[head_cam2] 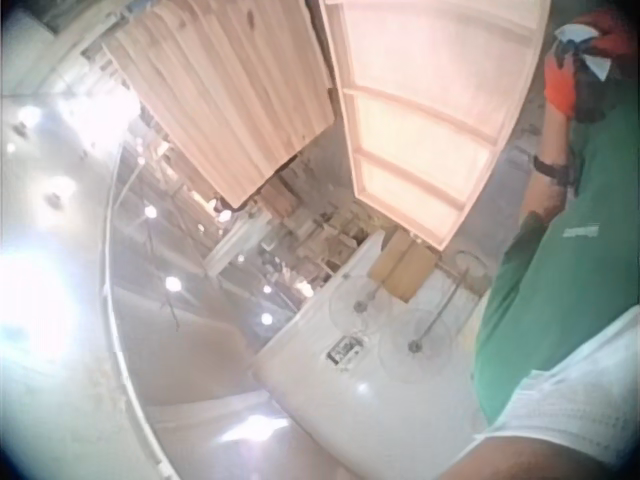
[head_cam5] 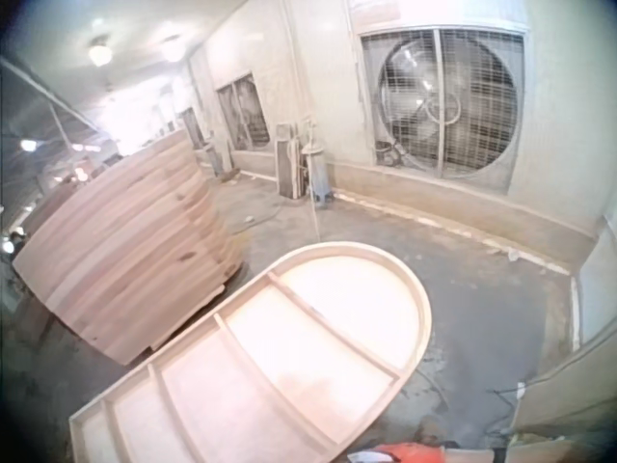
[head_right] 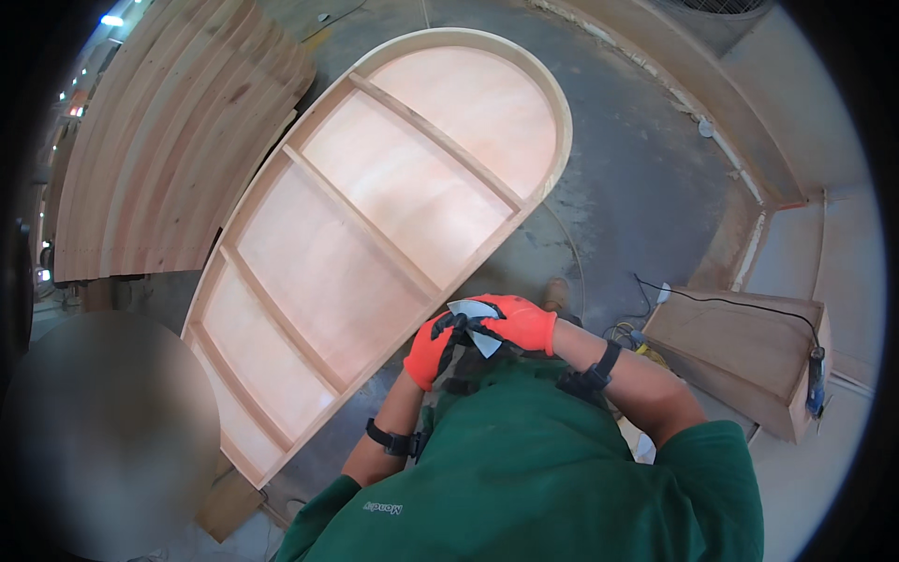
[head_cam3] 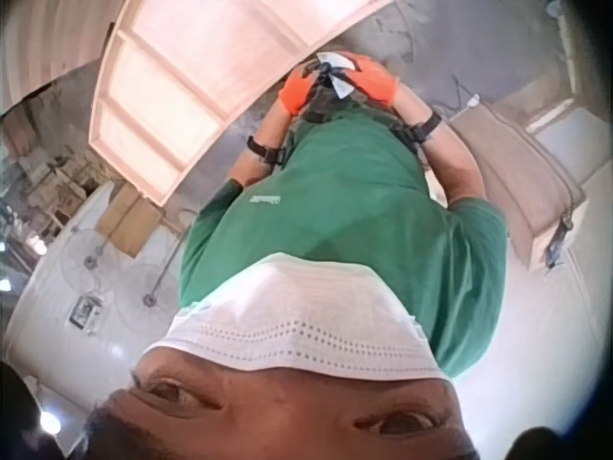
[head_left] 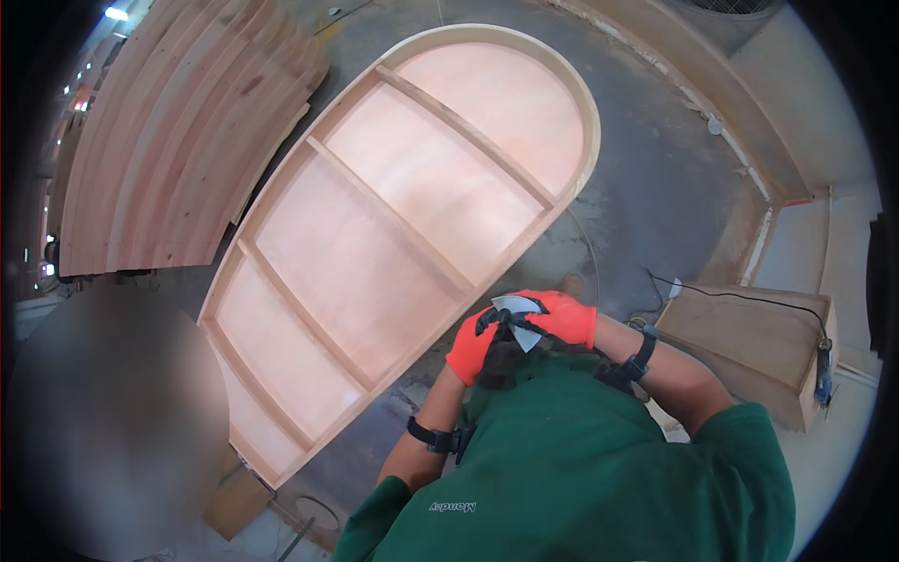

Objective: Sanding the surfaces and edges of a large wooden frame structure using sandpaper and a power sander.

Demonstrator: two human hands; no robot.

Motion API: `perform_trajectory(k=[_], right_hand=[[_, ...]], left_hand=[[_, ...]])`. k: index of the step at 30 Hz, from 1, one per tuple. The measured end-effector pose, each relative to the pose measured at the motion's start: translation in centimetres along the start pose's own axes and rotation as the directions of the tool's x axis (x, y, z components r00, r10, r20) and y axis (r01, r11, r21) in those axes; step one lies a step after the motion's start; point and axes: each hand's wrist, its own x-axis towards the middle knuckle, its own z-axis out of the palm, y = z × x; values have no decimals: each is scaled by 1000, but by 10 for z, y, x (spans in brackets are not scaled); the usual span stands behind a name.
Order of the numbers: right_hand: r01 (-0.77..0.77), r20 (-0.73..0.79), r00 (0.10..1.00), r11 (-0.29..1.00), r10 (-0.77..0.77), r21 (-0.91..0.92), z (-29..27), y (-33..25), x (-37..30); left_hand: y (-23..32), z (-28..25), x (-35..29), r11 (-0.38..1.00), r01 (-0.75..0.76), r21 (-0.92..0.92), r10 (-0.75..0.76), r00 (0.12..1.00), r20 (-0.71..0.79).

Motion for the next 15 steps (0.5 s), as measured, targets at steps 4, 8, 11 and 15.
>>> perform_trajectory(k=[4,8,11,15], right_hand=[[62,-32,997,997,-63,-52,1,-4,10],[92,-333,939,996,-83,11,-1,29,9],[84,-559,829,982,25,168,-8,80,11],[134,-549,815,863,183,487,-19,115,-8]], left_hand=[[-17,-13,5,975,-20,222,38,996,-76],[5,-22,28,836,5,549,23,999,-44],[23,-15,63,748,-107,655,171,985,-34],[21,-2,102,378,-259,889,191,961,199]])
